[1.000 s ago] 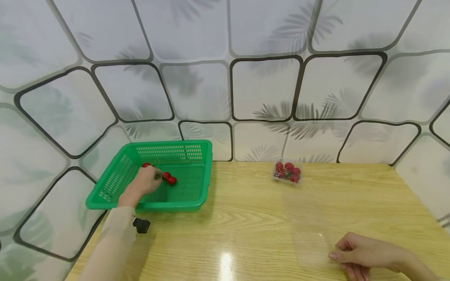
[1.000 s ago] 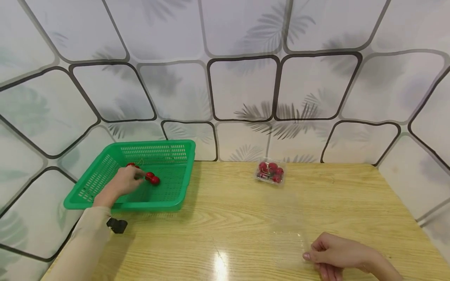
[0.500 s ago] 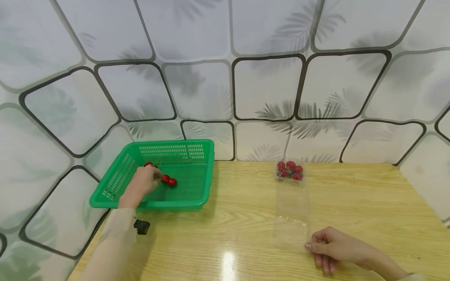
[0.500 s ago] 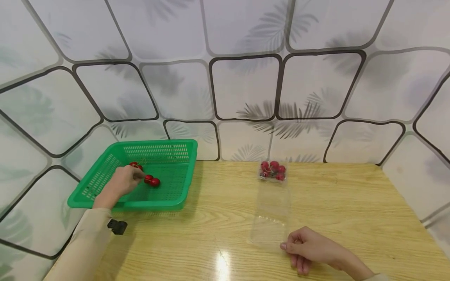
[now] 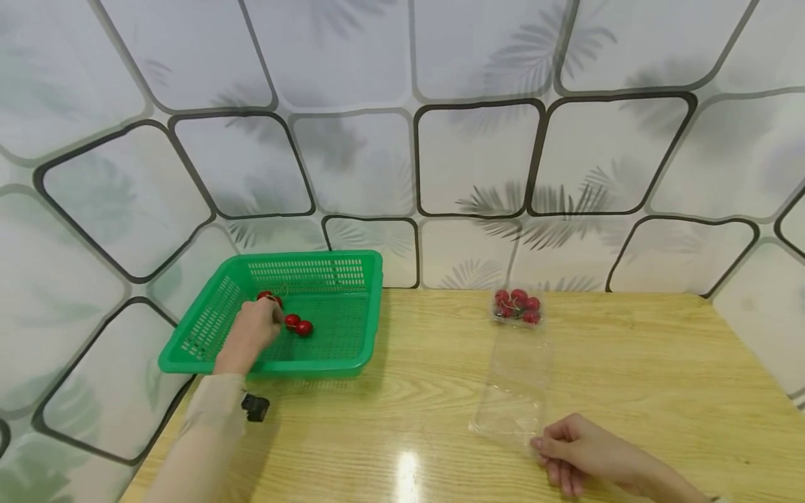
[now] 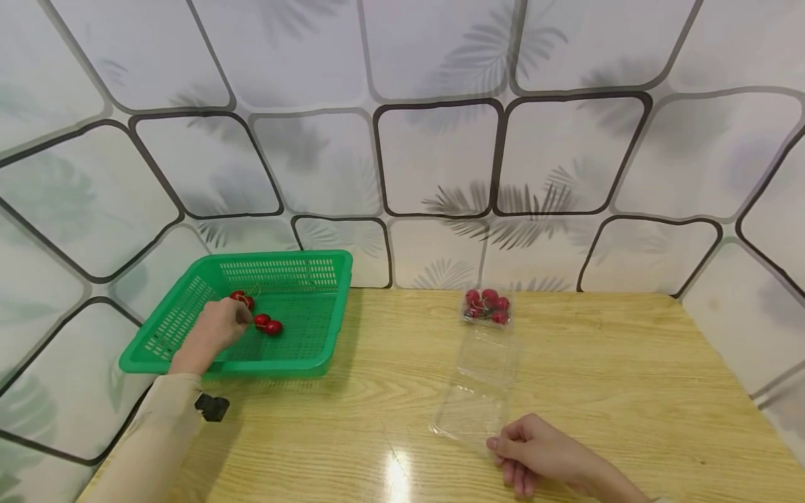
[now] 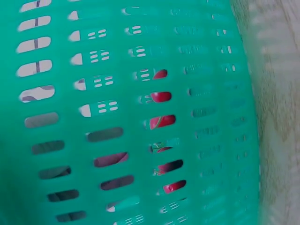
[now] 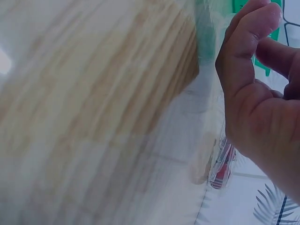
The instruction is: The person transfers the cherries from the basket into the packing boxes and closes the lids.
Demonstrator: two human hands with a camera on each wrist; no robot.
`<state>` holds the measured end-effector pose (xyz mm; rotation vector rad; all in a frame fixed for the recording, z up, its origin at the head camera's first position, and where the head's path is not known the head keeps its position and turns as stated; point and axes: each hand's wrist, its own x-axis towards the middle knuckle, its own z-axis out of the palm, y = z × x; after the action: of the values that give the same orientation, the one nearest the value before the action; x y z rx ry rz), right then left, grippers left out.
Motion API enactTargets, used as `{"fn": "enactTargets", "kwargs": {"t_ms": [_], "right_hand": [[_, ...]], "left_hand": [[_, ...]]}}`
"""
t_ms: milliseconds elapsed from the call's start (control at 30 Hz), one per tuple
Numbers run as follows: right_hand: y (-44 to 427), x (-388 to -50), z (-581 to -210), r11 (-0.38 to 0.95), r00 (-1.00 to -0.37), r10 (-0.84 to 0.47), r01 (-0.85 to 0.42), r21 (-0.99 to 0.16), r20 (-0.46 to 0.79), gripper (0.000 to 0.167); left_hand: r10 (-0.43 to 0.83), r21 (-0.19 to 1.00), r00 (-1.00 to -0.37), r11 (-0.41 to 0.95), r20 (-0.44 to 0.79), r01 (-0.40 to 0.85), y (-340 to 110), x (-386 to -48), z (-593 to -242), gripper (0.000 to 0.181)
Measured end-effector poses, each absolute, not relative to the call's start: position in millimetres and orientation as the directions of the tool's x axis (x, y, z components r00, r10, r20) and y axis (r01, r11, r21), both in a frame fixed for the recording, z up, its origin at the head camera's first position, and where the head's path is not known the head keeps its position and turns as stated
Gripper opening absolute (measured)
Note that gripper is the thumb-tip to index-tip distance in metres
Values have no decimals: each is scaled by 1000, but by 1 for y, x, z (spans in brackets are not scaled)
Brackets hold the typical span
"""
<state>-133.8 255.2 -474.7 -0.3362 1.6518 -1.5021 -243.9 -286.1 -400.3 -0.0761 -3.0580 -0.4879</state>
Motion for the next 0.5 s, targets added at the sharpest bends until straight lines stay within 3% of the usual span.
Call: {"fn": "enactTargets", "kwargs": {"t_ms": [300,500], "right_hand": [[249,-130,-476,235,-643,-664,304,-923,-380,38],[247,-130,-478,223,-655,-665,284,-932,-359,42]], "left_hand": [[76,295,-997,953,-25,65,-287,-244,-400,13],[78,300,-995,952,-60,56,-290,-240,-398,27]]}}
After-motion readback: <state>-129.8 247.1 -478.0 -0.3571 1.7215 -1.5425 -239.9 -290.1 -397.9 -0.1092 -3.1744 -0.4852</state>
